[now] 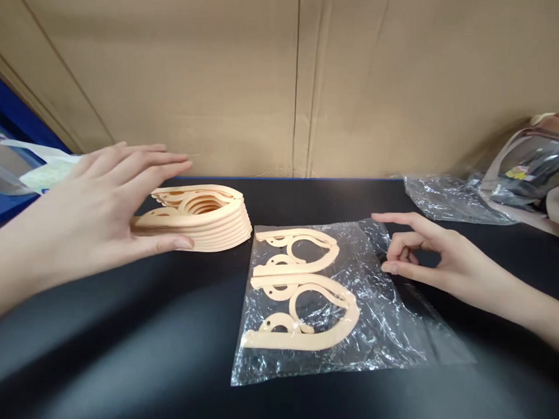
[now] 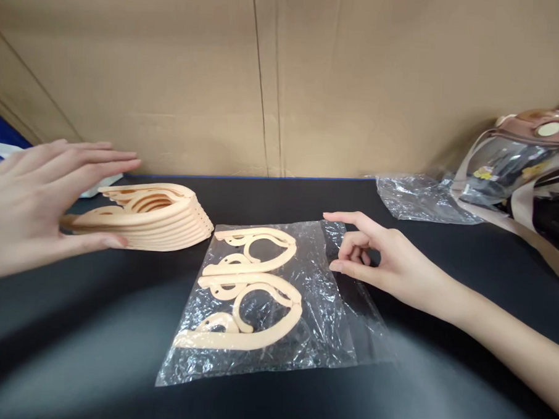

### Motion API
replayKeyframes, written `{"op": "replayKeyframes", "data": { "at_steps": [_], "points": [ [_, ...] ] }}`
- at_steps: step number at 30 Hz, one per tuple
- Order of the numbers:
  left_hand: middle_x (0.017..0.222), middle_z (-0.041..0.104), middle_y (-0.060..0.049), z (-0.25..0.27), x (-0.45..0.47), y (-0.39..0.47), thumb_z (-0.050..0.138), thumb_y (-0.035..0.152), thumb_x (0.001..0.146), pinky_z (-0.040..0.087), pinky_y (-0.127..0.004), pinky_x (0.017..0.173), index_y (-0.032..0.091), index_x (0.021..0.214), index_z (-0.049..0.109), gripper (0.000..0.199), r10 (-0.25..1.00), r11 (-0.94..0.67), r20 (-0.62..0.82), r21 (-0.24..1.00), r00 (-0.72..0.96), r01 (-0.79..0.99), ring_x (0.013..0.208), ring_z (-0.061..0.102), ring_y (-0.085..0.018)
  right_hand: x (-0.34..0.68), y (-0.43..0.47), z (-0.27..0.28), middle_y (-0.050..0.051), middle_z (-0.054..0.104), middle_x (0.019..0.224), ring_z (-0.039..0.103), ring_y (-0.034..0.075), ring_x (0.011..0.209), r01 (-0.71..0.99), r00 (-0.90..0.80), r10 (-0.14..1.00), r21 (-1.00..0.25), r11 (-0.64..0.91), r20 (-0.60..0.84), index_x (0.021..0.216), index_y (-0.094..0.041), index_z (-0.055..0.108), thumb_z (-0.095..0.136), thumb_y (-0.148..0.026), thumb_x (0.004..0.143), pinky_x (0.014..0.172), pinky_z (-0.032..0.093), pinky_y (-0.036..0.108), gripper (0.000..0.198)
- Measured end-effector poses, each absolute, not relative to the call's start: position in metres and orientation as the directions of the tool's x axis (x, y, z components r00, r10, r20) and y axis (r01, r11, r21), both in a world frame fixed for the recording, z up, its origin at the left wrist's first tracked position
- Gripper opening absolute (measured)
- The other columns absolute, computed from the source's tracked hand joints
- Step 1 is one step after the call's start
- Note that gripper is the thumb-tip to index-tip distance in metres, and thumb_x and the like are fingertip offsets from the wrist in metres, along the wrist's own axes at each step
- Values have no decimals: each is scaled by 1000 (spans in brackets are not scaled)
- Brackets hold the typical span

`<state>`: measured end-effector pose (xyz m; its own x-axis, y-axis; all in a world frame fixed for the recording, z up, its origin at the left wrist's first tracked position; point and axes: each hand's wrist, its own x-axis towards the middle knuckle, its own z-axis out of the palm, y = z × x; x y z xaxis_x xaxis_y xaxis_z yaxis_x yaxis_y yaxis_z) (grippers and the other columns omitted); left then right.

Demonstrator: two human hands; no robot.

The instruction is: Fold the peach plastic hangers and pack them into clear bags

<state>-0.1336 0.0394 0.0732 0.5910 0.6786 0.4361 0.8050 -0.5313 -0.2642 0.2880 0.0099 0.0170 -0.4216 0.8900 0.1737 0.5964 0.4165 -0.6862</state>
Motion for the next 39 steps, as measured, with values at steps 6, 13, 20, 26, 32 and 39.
{"op": "replayKeyframes", "data": {
  "at_steps": [6,13,20,26,32,39],
  "points": [
    [127,61,-15,69,-149,53,26,80,88,36,-50,105,8,125,58,87,716,-541,384,-224,583,811,122,51,-31,290,13,16,-5,66,73,62,14,67,581,-444,881,-697,420,161,137,-31,43,63,-44,89,64,48,29,53],
    [116,64,-12,70,-142,52,26,84,83,42,-46,100,8,116,59,89,727,-509,428,-188,536,840,107,58,-25,290,12,18,-4,66,74,63,15,68,577,-435,890,-718,391,135,137,-30,44,63,-45,89,67,49,31,54],
    [112,61,-17,76,-102,27,22,87,80,46,-44,90,5,118,54,95,681,-436,570,-188,459,880,100,57,-29,280,13,35,-2,62,78,58,15,71,603,-272,898,-666,439,345,122,-27,58,62,-49,87,69,49,31,41],
    [104,64,-16,58,-32,-10,49,77,81,44,-45,83,6,112,56,78,557,-611,503,-290,661,736,94,59,-33,242,4,58,2,69,86,63,18,81,425,-468,881,-857,292,69,91,-25,72,59,-50,89,72,51,29,29],
    [109,65,-16,45,-12,-11,57,74,79,42,-42,85,3,118,54,81,483,-706,557,-209,676,677,95,59,-31,236,-1,49,2,73,91,66,22,92,294,-447,888,-955,32,-108,84,-23,75,70,-44,81,82,51,31,22],
    [128,58,-10,32,-21,-6,63,62,84,40,-36,93,14,136,39,75,569,-794,436,71,697,603,108,55,-24,246,0,39,2,72,83,65,18,83,310,-416,895,-950,-28,-162,80,-22,74,70,-43,81,74,48,27,22]
  ]
}}
